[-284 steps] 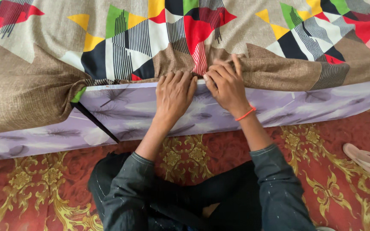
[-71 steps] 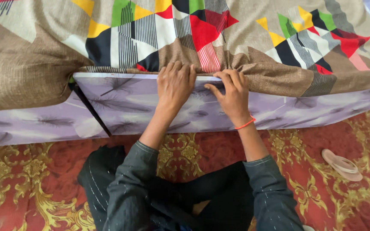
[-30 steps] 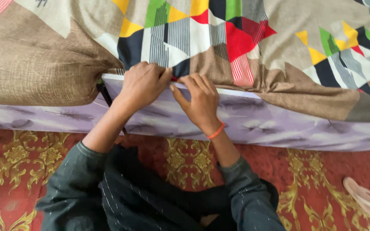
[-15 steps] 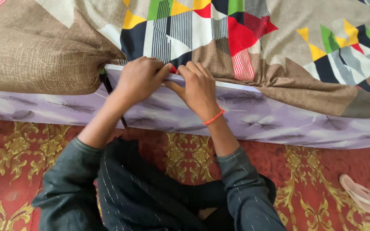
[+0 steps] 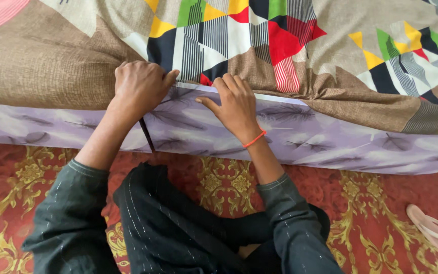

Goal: The person sits on the floor and tucks a patterned bedsheet under the mattress of a bed. They use both hands to pull and fold the fabric along the edge of the mattress, ensuring it is secured underneath.

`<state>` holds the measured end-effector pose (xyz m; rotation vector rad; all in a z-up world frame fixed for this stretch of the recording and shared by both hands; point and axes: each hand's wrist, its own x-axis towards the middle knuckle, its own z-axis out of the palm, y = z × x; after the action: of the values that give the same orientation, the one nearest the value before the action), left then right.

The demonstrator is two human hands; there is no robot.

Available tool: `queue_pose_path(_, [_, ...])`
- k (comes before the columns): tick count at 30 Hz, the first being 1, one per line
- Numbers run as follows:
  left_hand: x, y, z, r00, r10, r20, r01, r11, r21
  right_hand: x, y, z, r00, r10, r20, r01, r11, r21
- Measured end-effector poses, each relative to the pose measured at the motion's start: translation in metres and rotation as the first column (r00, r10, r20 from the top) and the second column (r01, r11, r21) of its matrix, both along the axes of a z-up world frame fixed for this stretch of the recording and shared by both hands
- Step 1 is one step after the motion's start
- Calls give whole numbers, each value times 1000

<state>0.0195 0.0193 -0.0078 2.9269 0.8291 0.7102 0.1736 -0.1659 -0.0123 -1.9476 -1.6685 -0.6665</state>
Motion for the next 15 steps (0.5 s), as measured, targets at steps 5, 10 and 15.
queue_pose_path(5, [1, 4, -8, 999, -3, -53, 3, 1000, 0, -6, 7, 3, 989, 121, -79, -120, 993, 15])
queue_pose_path(10, [-1, 5, -13, 999, -53, 8, 53, 999, 14, -23, 47, -3, 979, 162, -127, -165, 986, -14])
queue_pose_path(15, [-3, 3, -8, 999, -51, -5, 51, 993, 103, -27, 58, 0, 986, 47, -163, -62, 994, -86])
